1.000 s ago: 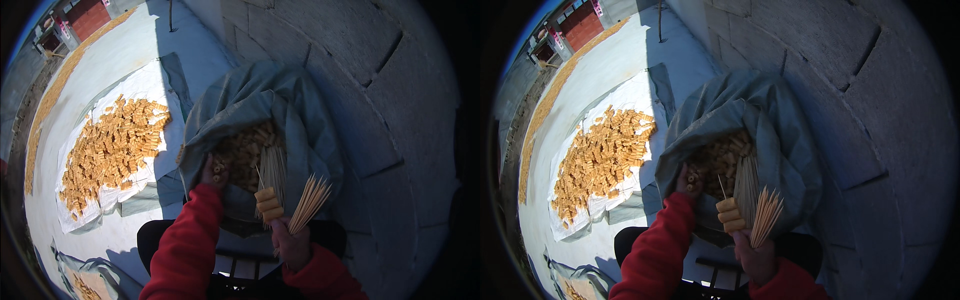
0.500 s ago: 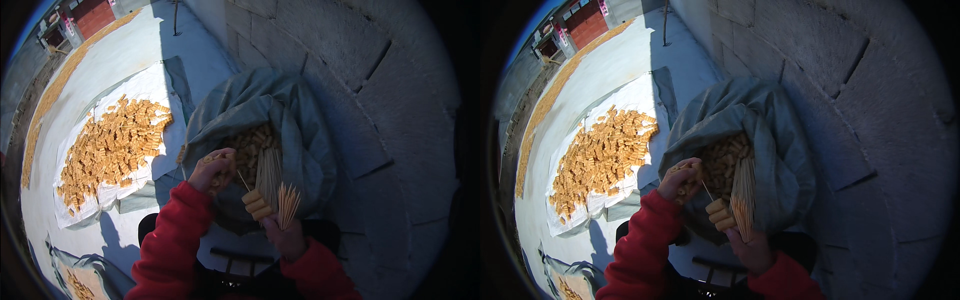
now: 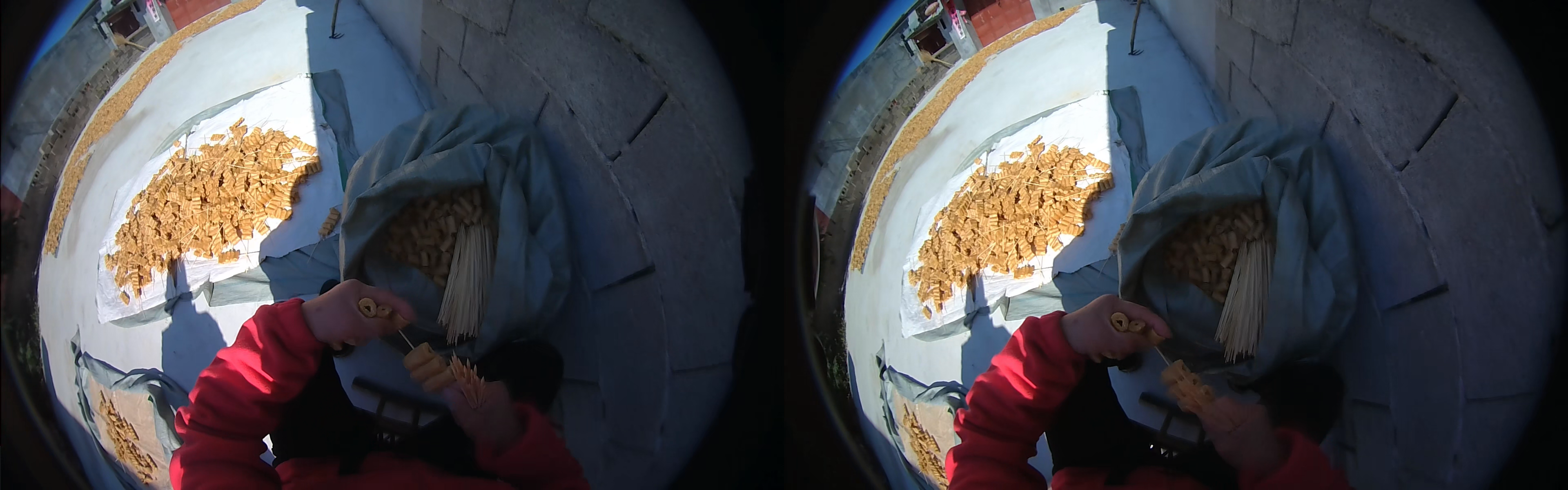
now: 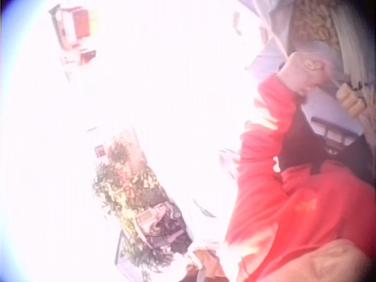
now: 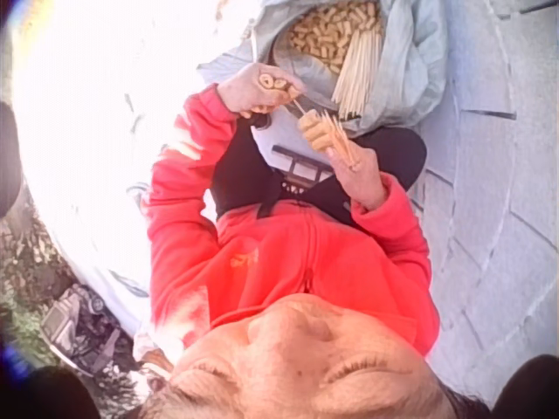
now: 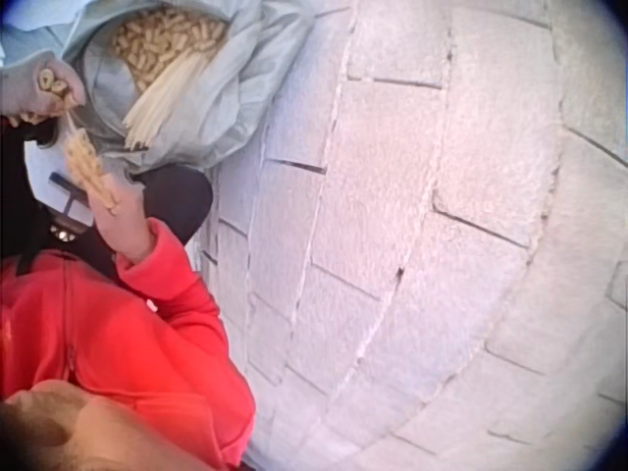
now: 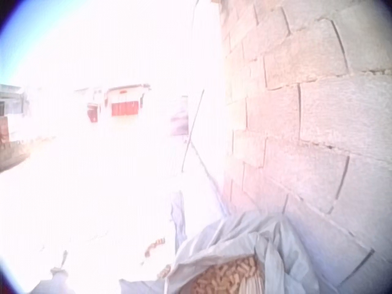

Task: The person sits on the ground and repeatedly picks up small dried fruit pieces from a sack, threads them onto thin wooden skewers, and places the completed skewers onto a white sheet. The process continues with consistent hand movements and visible accumulation of finished skewers.

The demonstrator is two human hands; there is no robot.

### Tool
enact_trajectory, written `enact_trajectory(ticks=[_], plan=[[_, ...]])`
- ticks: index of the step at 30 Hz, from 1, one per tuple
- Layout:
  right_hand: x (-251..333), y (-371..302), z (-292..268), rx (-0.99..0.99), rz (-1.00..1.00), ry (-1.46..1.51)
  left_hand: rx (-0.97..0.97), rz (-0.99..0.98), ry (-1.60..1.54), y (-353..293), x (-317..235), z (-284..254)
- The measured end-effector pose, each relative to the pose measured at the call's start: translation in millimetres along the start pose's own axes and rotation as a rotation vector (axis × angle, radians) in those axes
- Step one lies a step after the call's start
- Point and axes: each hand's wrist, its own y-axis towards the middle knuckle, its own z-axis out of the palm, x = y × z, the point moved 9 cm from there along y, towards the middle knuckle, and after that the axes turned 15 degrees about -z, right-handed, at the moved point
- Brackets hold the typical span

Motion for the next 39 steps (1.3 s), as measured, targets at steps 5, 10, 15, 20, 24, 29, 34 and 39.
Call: enact_trajectory(ticks=[5, 10, 15, 20, 24, 29, 34, 39], plan=[[-4.8, -24.2, -1.1, -0.073, -0.063, -0.057, 0.13, 0.119, -0.326, -3.9, 15.3, 12.5], [7.9, -32.2, 4.4, -0.041, 0.101, 0.085, 0.482, 0.335, -0.524, -11.2, 26.4, 22.3], [14.8, -39.1, 7.2, 0.21, 0.18, -0.031, 0.565, 0.214, -0.37, -24.3, 36.3, 29.5], [28.4, -36.2, 3.9, 0.252, 0.029, -0.123, 0.606, 0.144, -0.113, -26.9, 45.1, 43.2], [19.5, -41.5, 3.9, 0.247, 0.137, -0.083, 0.556, -0.011, 0.064, -33.9, 47.5, 46.5], [33.8, -45.9, 12.9, 0.141, 0.042, -0.212, 0.454, 0.014, 0.107, -27.6, 51.5, 48.2], [27.5, -56.4, 33.2, 0.115, -0.09, -0.339, 0.327, -0.065, 0.163, -24.2, 58.5, 57.7], [27.5, -55.0, 23.7, -0.016, -0.134, -0.309, 0.207, 0.084, -0.242, -12.5, 60.1, 41.6]])
